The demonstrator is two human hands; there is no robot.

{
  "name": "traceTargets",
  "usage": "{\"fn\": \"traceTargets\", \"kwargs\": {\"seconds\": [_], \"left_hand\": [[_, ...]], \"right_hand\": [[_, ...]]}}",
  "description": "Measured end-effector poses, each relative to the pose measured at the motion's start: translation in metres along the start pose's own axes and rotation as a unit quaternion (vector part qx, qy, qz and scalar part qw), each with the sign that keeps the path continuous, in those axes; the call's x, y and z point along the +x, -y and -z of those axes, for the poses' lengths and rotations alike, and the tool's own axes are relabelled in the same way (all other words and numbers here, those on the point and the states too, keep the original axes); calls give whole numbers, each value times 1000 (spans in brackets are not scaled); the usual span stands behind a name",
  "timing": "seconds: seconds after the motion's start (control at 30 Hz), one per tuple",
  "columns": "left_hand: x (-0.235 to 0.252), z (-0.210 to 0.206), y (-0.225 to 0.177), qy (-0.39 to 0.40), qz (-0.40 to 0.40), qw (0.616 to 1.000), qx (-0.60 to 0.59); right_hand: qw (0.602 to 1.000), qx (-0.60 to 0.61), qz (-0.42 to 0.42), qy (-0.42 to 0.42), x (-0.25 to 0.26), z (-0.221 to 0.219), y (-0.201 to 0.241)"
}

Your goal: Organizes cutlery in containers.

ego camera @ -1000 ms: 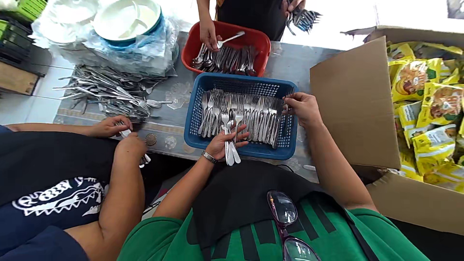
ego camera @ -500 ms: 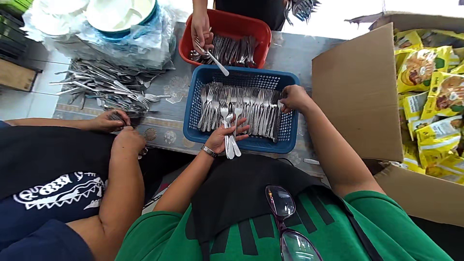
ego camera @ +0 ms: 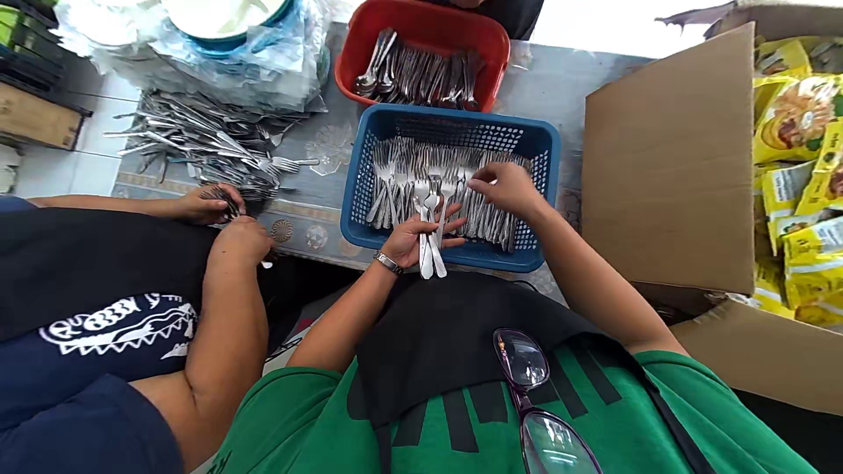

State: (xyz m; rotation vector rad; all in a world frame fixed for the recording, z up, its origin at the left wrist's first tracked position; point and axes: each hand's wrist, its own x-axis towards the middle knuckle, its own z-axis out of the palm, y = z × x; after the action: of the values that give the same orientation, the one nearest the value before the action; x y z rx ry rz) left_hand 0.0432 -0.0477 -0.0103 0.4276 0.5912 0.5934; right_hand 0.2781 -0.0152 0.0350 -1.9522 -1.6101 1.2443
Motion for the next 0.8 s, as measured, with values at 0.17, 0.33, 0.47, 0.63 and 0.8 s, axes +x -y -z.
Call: {"fn": "traceTargets", "kwargs": {"seconds": [0.17,0.33,0.47,0.63,0.8], "left_hand": [[11,-4,-2,74,11,997,-16],[12,-6,-3,80,16,997,13],[6,-17,-7,0,47,993,108],[5,-35,-11,-27,89,981,168],[14,-59,-10,-48,124,952,277]], "right_hand": [[962,265,-34,55,-1,-27,5],[926,373,-66,-8,0,-27,-6],[874,482,-60,-29,-4,-17,-14],[834,541,80,78,-23,-17,-38],[807,574,82,-110,-75,-24,-54]]}}
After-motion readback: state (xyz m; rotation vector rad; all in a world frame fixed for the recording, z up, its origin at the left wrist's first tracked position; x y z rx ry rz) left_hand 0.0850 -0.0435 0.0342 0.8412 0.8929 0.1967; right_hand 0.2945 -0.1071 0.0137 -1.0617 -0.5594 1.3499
